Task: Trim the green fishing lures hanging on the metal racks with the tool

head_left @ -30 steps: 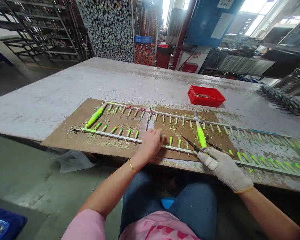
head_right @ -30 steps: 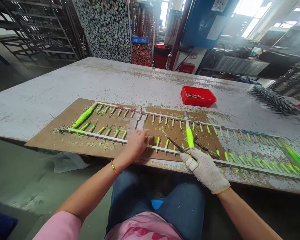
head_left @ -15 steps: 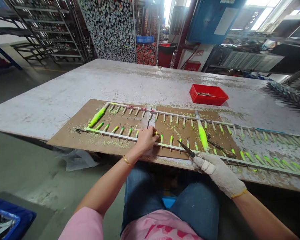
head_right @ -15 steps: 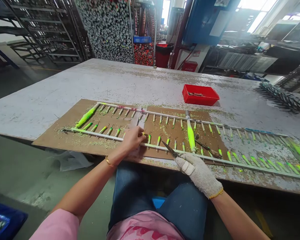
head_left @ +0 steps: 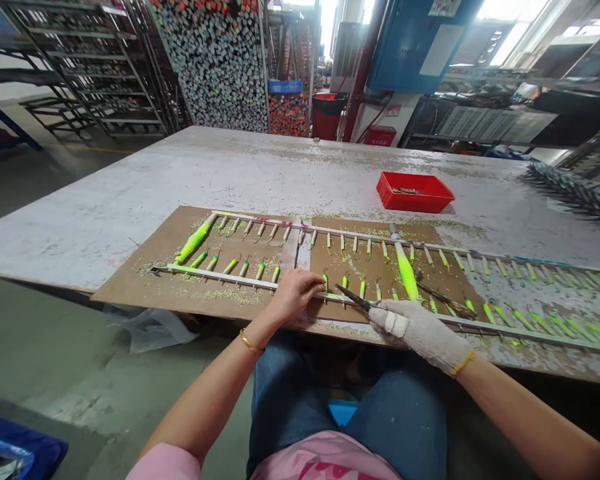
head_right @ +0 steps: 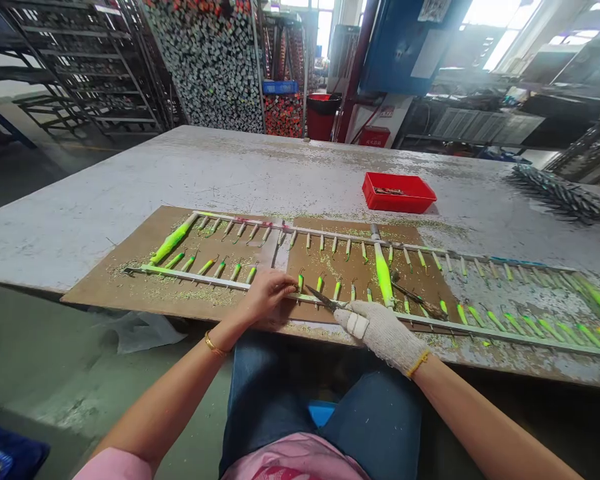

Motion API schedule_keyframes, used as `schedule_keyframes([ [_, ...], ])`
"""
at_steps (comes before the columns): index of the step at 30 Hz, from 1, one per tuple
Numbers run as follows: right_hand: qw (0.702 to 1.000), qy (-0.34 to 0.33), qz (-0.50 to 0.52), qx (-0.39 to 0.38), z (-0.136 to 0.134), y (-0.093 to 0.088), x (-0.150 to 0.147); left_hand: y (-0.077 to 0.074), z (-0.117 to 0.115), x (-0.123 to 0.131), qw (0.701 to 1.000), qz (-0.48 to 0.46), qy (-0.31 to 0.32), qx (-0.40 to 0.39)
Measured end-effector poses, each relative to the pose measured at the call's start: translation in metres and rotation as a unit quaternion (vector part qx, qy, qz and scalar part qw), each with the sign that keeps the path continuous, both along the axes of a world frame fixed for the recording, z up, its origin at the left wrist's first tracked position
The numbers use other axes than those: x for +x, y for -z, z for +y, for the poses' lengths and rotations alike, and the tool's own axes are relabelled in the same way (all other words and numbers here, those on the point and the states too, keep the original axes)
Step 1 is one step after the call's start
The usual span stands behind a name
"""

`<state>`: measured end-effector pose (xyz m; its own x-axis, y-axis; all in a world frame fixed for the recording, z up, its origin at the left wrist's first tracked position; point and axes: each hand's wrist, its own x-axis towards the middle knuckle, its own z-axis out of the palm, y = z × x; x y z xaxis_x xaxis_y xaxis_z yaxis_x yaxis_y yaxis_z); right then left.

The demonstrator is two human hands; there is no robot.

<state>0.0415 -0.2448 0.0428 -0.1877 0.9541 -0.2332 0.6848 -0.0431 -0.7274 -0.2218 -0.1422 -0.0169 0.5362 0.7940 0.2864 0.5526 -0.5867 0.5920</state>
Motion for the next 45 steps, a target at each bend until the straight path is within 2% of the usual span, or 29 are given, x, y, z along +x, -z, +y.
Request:
schedule_keyframes([
  [8, 1.000, -0.018, -0.007, -0.007, 0.007, -0.004, -0.018, 0.006, -0.003, -0.001, 1.000, -0.013, -0.001, 0.000],
  [10, 0.999, -0.029, -0.037, 0.007, 0.008, -0.004, -0.018, 0.006, -0.003, -0.001, 1.000, -0.013, 0.001, 0.005],
  [12, 0.992, -0.050, -0.109, 0.032, 0.008, -0.005, -0.018, 0.007, -0.004, -0.001, 1.000, -0.011, 0.004, 0.011],
  [14, 0.971, -0.063, -0.225, 0.060, 0.009, -0.008, -0.019, 0.008, -0.004, 0.000, 1.000, -0.007, 0.011, 0.017],
  [17, 0.903, -0.053, -0.405, 0.135, 0.010, -0.017, -0.027, 0.009, -0.004, 0.003, 1.000, -0.005, 0.012, 0.025],
  [19, 0.875, -0.040, -0.445, 0.189, 0.008, -0.025, -0.034, 0.011, -0.002, 0.005, 1.000, -0.003, 0.008, 0.028],
  [20, 0.882, -0.038, -0.425, 0.201, 0.007, -0.030, -0.037, 0.011, -0.002, 0.006, 1.000, -0.001, 0.009, 0.030],
  [23, 0.952, -0.074, -0.251, 0.159, -0.001, -0.046, -0.041, 0.012, -0.001, 0.007, 1.000, 0.002, -0.002, 0.031],
  [25, 0.974, -0.101, -0.157, 0.129, -0.005, -0.053, -0.037, 0.012, -0.001, 0.006, 0.999, -0.021, -0.020, 0.026],
  [28, 0.980, -0.057, -0.143, 0.125, -0.001, -0.048, -0.023, 0.011, -0.002, 0.002, 0.997, -0.073, -0.021, 0.019],
  [33, 1.000, 0.000, -0.011, 0.015, 0.010, -0.004, -0.002, 0.013, -0.005, -0.002, 0.994, -0.106, -0.010, 0.024],
  [37, 0.997, 0.005, 0.066, -0.031, 0.010, 0.020, -0.009, 0.016, -0.005, -0.002, 0.993, -0.117, -0.006, 0.028],
  [41, 0.990, 0.018, 0.114, -0.077, 0.008, 0.018, -0.019, 0.016, -0.005, -0.002, 0.993, -0.114, 0.000, 0.030],
  [43, 0.995, 0.002, 0.078, -0.063, 0.008, 0.011, -0.021, 0.016, -0.006, -0.003, 0.993, -0.112, 0.005, 0.036],
  [45, 1.000, -0.028, 0.001, -0.007, 0.010, 0.002, -0.019, 0.017, -0.006, -0.004, 0.993, -0.110, 0.009, 0.047],
])
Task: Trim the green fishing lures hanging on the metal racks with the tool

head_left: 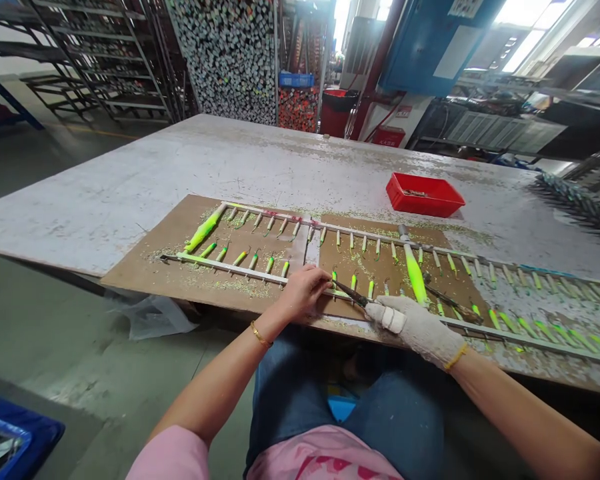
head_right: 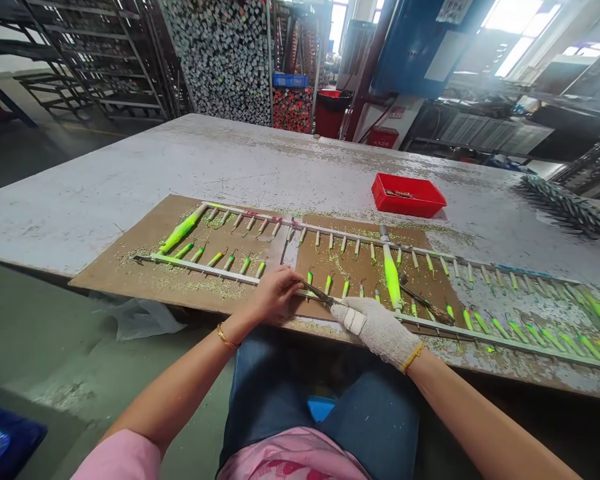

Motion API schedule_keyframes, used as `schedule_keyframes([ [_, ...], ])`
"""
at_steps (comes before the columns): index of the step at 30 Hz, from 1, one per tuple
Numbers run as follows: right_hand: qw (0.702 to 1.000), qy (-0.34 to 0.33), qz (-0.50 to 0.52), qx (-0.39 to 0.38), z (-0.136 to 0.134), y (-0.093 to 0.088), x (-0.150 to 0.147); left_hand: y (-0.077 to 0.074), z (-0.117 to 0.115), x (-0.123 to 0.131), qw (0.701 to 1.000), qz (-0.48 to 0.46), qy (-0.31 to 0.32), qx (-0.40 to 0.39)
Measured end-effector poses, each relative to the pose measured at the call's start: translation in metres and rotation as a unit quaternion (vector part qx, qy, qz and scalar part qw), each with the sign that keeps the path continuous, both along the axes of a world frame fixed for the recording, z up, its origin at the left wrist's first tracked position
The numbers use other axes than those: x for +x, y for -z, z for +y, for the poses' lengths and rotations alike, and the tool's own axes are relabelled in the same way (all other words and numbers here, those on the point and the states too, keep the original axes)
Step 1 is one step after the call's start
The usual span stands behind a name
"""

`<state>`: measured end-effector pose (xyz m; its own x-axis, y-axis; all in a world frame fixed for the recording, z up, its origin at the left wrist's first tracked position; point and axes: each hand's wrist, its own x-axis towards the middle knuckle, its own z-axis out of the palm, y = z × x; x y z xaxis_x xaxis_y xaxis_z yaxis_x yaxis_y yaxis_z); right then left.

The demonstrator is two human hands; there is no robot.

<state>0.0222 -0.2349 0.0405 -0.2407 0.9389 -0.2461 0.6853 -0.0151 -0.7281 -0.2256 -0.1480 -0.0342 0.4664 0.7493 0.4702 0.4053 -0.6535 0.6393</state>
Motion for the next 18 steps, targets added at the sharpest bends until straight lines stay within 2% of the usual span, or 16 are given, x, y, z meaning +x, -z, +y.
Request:
schedule_keyframes([
  [4, 0.980, -0.043, -0.181, 0.064, 0.007, -0.011, 0.001, 0.004, 0.002, 0.003, 0.998, 0.018, 0.011, 0.054],
  [8, 0.921, -0.003, -0.364, 0.139, 0.006, -0.016, -0.010, 0.006, 0.006, 0.008, 0.990, 0.068, 0.036, 0.121],
  [10, 0.900, 0.009, -0.393, 0.189, -0.001, -0.018, -0.015, 0.006, 0.007, 0.009, 0.989, 0.070, 0.028, 0.131],
  [12, 0.919, -0.008, -0.351, 0.181, -0.007, -0.019, -0.014, 0.005, 0.008, 0.008, 0.990, 0.064, 0.014, 0.129],
  [15, 0.958, -0.064, -0.266, 0.091, -0.006, -0.020, -0.004, 0.004, 0.009, 0.006, 0.988, 0.077, 0.016, 0.133],
  [18, 0.952, -0.042, -0.295, 0.071, 0.004, -0.021, 0.000, 0.003, 0.010, 0.006, 0.986, 0.083, 0.031, 0.141],
])
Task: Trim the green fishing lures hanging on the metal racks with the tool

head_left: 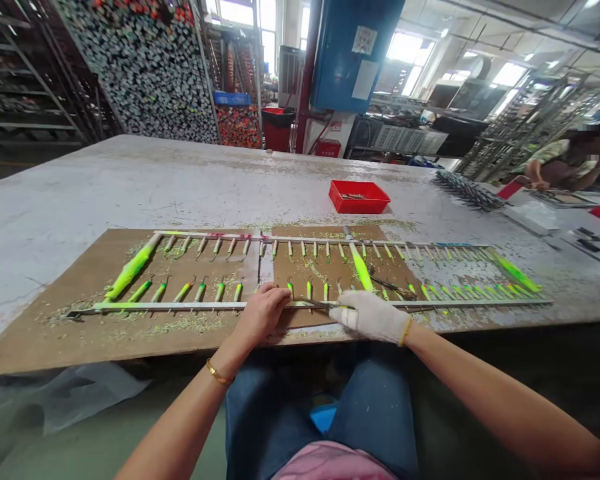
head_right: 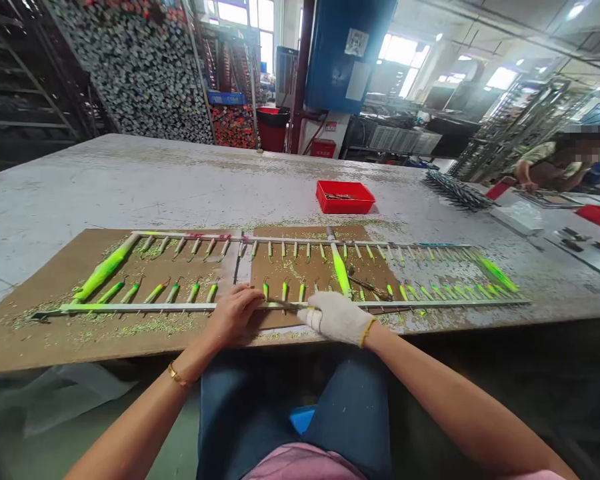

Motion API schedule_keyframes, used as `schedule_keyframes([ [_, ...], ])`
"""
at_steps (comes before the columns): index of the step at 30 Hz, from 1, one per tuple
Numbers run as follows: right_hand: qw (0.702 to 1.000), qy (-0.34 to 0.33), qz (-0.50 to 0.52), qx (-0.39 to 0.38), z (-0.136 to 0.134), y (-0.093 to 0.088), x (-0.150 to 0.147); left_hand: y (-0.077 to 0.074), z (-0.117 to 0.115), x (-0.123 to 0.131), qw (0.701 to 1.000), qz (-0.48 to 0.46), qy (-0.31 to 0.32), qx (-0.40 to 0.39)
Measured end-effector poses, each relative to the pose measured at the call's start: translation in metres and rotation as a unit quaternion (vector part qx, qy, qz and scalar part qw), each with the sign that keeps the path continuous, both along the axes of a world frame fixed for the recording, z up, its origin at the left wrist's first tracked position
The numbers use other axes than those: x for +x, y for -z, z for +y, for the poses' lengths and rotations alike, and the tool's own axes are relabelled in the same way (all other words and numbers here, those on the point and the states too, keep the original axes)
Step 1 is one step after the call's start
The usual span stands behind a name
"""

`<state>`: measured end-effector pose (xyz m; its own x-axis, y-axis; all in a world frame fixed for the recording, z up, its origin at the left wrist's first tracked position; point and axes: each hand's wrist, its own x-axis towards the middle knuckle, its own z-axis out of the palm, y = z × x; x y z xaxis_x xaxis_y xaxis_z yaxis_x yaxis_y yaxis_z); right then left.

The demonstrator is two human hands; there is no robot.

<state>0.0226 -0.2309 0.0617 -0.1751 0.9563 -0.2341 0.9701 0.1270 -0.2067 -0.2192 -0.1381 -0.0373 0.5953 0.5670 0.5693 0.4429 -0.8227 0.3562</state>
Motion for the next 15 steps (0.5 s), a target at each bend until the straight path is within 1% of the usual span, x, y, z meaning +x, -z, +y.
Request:
schedule_keyframes([
  [2, 0.997, 0.033, -0.038, 0.052, 0.004, -0.002, -0.004, -0.001, 0.001, 0.001, 1.000, -0.005, 0.004, -0.001],
  [3, 0.995, 0.042, -0.051, 0.077, 0.004, -0.004, -0.006, -0.002, 0.002, 0.001, 1.000, -0.009, 0.002, -0.002],
  [4, 0.994, 0.038, -0.056, 0.086, 0.002, -0.005, -0.009, -0.003, 0.002, 0.001, 1.000, -0.013, -0.001, -0.004],
  [5, 0.995, 0.026, -0.051, 0.082, -0.001, -0.006, -0.010, -0.003, 0.002, 0.001, 1.000, -0.015, -0.006, -0.006],
  [7, 0.999, -0.008, -0.013, 0.045, -0.007, -0.005, -0.008, -0.004, 0.001, 0.000, 1.000, -0.008, -0.011, -0.005],
  [9, 1.000, -0.015, 0.017, 0.015, -0.009, -0.002, -0.003, -0.005, 0.000, 0.000, 1.000, 0.004, -0.012, -0.005],
  [10, 1.000, 0.003, 0.012, 0.023, -0.009, -0.001, 0.001, -0.006, -0.001, 0.000, 1.000, 0.005, -0.011, -0.007],
  [13, 0.991, 0.089, -0.038, 0.087, -0.003, 0.002, 0.008, -0.006, -0.002, 0.000, 1.000, -0.009, -0.009, -0.024],
  [14, 0.988, 0.104, -0.046, 0.105, -0.001, 0.002, 0.010, -0.006, -0.002, 0.000, 0.999, -0.014, -0.008, -0.030],
  [15, 0.987, 0.104, -0.040, 0.115, -0.001, 0.001, 0.011, -0.005, -0.002, 0.000, 0.999, -0.017, -0.007, -0.035],
])
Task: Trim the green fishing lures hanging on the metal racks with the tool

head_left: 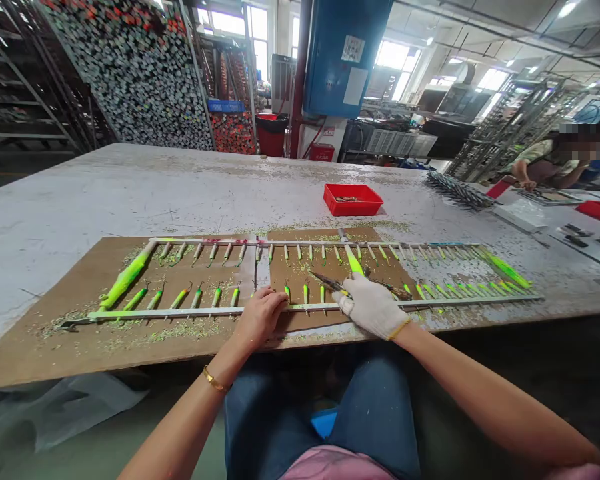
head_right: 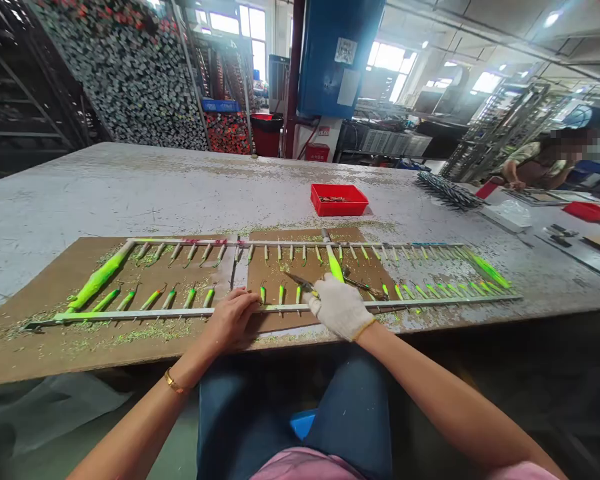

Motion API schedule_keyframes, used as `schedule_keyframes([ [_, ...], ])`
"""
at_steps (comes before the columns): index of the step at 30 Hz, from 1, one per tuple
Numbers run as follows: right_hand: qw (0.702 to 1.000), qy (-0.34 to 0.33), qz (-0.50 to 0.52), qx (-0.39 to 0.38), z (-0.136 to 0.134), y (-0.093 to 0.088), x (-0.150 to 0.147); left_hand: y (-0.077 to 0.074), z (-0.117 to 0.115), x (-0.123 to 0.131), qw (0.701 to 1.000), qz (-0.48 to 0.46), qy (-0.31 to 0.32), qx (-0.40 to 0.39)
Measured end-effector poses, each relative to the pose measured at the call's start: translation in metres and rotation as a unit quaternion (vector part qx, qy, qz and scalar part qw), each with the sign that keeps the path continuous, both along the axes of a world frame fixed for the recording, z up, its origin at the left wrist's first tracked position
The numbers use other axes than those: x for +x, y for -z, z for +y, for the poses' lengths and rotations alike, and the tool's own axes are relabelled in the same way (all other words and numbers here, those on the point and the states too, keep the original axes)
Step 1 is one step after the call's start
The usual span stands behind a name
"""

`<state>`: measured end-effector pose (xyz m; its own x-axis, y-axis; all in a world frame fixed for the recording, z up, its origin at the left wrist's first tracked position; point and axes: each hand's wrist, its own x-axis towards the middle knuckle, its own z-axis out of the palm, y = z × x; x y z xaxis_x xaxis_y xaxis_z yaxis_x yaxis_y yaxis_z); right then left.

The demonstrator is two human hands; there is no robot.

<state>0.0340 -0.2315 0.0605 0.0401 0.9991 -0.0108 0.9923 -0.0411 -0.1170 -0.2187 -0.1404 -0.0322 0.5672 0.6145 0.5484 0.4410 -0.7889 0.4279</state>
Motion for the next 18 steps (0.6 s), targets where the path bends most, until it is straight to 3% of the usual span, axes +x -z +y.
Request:
schedule_keyframes([
  [3, 0.995, -0.050, 0.087, 0.023, -0.002, -0.002, 0.004, 0.002, 0.001, 0.000, 1.000, -0.009, -0.015, -0.006],
  [5, 0.975, -0.059, 0.214, -0.010, -0.004, 0.001, 0.006, 0.003, 0.001, -0.001, 1.000, -0.014, -0.027, -0.006],
  [8, 0.887, 0.011, 0.442, -0.134, -0.005, 0.009, 0.003, 0.002, 0.001, -0.003, 0.999, -0.015, -0.032, -0.012],
  [10, 0.831, 0.047, 0.527, -0.175, -0.006, 0.013, -0.003, 0.000, 0.001, -0.004, 0.999, -0.010, -0.031, -0.014],
  [11, 0.818, 0.053, 0.544, -0.179, -0.006, 0.013, -0.006, -0.001, 0.001, -0.005, 0.999, -0.008, -0.030, -0.012],
  [15, 0.782, 0.043, 0.607, -0.136, -0.015, 0.002, -0.014, -0.003, 0.002, -0.005, 0.999, 0.005, -0.033, -0.005],
  [18, 0.716, 0.011, 0.696, -0.058, -0.022, -0.005, -0.016, -0.002, 0.005, -0.006, 0.999, 0.010, -0.042, 0.000],
])
